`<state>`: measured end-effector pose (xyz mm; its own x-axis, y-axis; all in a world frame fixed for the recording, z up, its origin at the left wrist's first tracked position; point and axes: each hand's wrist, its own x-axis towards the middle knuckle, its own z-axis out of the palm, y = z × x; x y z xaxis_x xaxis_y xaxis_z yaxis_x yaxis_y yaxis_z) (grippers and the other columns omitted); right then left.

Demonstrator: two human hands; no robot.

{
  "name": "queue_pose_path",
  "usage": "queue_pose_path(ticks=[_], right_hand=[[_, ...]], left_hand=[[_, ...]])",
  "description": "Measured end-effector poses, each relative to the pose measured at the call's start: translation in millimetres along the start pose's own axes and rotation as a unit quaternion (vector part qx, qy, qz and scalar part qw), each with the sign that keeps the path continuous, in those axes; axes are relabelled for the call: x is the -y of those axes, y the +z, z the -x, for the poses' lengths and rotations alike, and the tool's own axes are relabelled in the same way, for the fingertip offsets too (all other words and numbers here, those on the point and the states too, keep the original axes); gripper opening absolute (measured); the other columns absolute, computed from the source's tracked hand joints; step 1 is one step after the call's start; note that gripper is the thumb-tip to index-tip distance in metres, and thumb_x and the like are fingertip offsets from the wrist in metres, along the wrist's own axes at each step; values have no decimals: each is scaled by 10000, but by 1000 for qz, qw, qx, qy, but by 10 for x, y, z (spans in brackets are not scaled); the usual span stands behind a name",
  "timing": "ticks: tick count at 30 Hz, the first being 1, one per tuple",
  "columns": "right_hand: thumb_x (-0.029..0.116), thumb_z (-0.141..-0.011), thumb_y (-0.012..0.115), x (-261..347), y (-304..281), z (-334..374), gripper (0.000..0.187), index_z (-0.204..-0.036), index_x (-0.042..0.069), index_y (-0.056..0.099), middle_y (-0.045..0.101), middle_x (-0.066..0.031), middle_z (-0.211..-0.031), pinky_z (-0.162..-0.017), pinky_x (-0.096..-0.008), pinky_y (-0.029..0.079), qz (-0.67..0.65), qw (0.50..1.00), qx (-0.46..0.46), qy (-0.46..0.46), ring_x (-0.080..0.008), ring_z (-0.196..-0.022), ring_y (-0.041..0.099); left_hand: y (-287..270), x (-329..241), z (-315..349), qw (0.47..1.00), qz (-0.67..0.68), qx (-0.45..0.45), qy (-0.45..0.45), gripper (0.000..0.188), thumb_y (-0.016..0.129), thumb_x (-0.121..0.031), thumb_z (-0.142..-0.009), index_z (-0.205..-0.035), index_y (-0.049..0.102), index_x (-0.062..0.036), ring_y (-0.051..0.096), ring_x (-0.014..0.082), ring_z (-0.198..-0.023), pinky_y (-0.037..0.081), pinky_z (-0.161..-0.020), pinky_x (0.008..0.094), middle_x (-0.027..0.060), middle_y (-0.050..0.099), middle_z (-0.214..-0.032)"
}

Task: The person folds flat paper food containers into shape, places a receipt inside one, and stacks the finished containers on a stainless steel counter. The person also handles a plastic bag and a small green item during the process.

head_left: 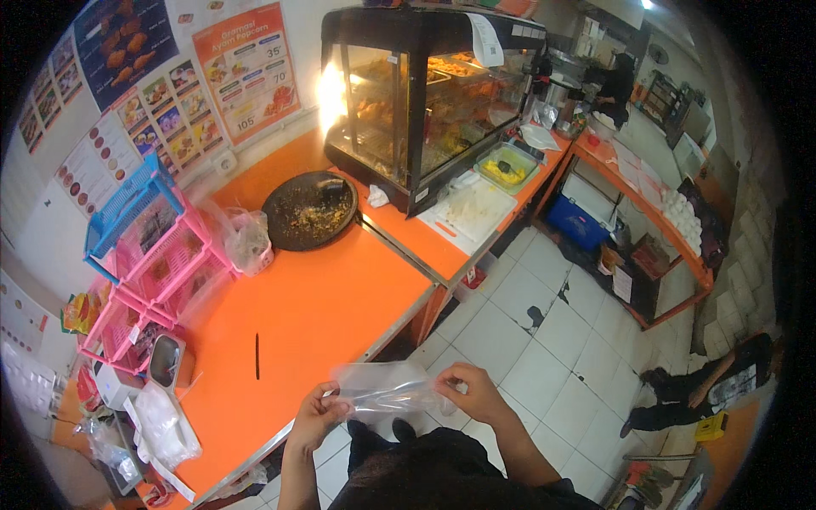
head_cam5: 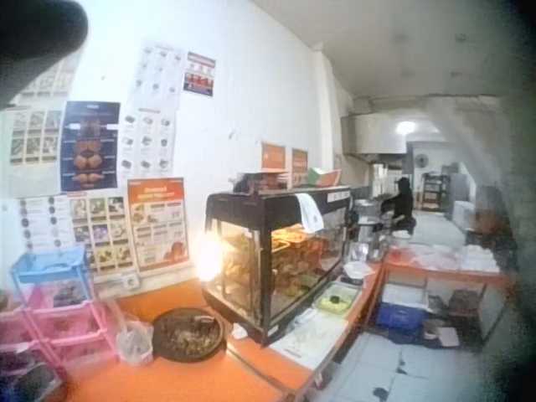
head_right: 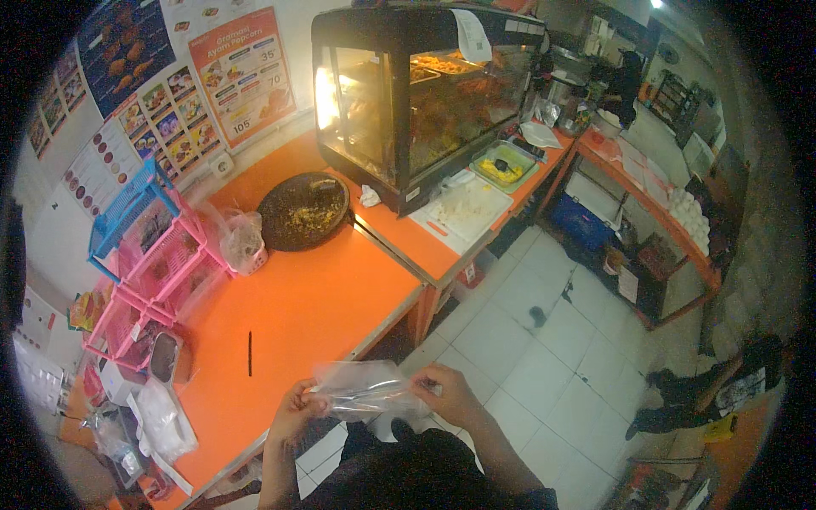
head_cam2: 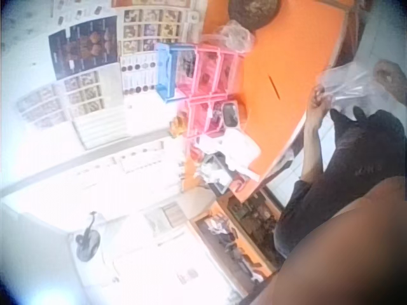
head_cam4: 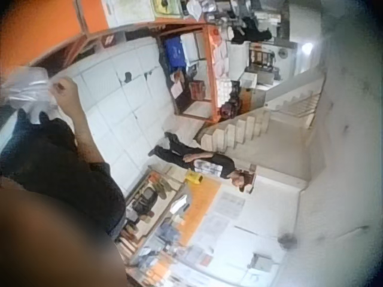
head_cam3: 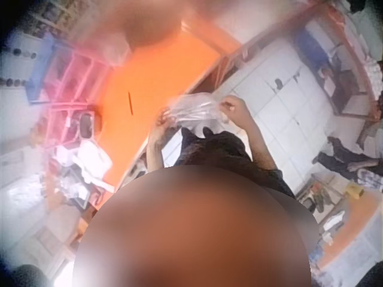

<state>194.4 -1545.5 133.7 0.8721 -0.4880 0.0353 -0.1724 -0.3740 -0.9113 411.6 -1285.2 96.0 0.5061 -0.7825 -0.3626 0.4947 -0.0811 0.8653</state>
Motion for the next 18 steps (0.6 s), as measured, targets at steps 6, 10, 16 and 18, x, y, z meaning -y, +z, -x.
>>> queue_pose_path(ticks=[6, 10, 16, 18], right_hand=[[79, -923, 696, -185, -110, 59, 92, -982, 18, 661, 632, -61, -899, -682, -275, 530, -150, 988, 31, 12, -149, -831, 644], [15, -954, 643, -158, -112, 93, 33, -974, 36, 627, 583, -17, -868, -512, -225, 479, -203, 978, -54, 1, -82, -666, 587], [22, -963, 621, -24, -229, 121, 49, -1012, 25, 615, 594, -42, -953, -541, -231, 461, -254, 947, -192, 40, -71, -656, 567], [24, -970, 611, 16, -240, 136, 55, -1024, 28, 610, 578, -34, -952, -498, -221, 427, -260, 945, -195, 21, -57, -597, 532]], left_hand=[[69, -16, 7, 972, -218, 90, -7, 359, 636, 79, -901, -1242, 565, -7, 668, 141, -973, 524, -866, 288, 92, 722, -1047], [72, -6, -28, 961, -270, 57, 0, 374, 623, 59, -906, -1268, 567, -16, 649, 144, -1004, 517, -884, 306, 73, 699, -1086], [75, -64, -43, 998, 11, 60, 0, 402, 666, -11, -920, -1306, 553, -12, 665, 168, -1002, 522, -902, 331, 93, 698, -1130], [158, -65, -37, 996, 67, 57, 20, 411, 683, -37, -919, -1308, 552, -14, 671, 174, -994, 530, -891, 337, 98, 701, -1130]])
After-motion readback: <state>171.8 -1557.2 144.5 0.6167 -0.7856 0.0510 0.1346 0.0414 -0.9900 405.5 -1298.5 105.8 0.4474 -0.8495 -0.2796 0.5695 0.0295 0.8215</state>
